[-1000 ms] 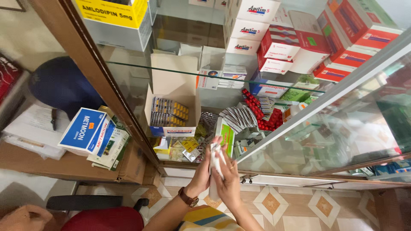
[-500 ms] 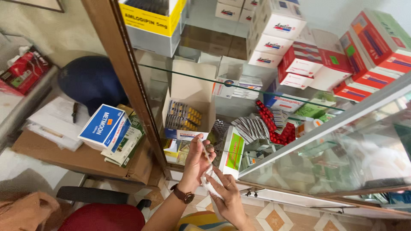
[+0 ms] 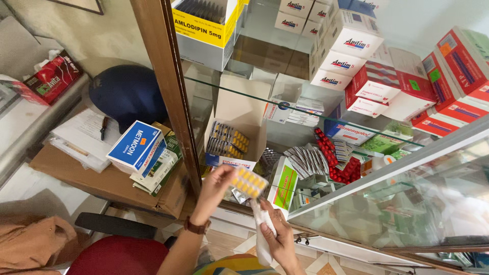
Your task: The person wipes the glass shelves of a medicine cabinet using a white cloth. They repeatedly reach in to pick up blister packs and boxes, wipe them, and place them back on the shelves.
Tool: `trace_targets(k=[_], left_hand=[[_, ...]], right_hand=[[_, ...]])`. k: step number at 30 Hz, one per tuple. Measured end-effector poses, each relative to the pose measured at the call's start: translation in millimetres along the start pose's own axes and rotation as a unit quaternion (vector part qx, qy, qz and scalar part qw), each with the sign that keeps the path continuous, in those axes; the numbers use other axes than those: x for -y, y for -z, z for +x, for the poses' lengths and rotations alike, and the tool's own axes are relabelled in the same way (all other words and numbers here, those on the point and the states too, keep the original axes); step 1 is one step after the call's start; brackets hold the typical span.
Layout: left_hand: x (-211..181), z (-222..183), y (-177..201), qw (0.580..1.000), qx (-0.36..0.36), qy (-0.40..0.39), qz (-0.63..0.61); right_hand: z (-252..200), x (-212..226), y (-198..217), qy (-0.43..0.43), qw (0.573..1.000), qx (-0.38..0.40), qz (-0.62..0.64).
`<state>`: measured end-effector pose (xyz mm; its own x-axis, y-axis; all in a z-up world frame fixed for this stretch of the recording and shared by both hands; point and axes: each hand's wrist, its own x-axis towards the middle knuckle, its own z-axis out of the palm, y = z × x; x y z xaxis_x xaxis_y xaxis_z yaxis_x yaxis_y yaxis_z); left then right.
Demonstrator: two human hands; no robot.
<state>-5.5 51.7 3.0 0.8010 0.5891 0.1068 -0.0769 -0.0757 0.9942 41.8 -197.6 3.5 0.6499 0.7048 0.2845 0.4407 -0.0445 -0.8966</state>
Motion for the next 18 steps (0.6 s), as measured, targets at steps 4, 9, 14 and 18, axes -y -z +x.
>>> trace_targets(k=[4, 9, 14, 18], left_hand=[[-9.9, 34.5, 14.0, 0.984, -0.109, -0.058, 0.127], [1.7, 97.0, -2.7, 0.969, -0.137, -0.138, 0.153], [42.0, 148.9, -15.1, 0.915, -0.17, -0.206, 0.301], [66.7, 170.2, -16.9, 0.92, -0.107, -0.133, 0.351]], right_hand=[[0.8, 2.1, -0.9, -0.022, 1.0, -0.001, -0.008], [-2.8, 0.4, -1.3, -0.012, 1.0, 0.005, -0.005], [-7.3, 1.9, -1.3, -0.016, 1.0, -0.012, 0.007], [-10.4, 2.8, 0.9, -0.041, 0.999, -0.02, 0.011]])
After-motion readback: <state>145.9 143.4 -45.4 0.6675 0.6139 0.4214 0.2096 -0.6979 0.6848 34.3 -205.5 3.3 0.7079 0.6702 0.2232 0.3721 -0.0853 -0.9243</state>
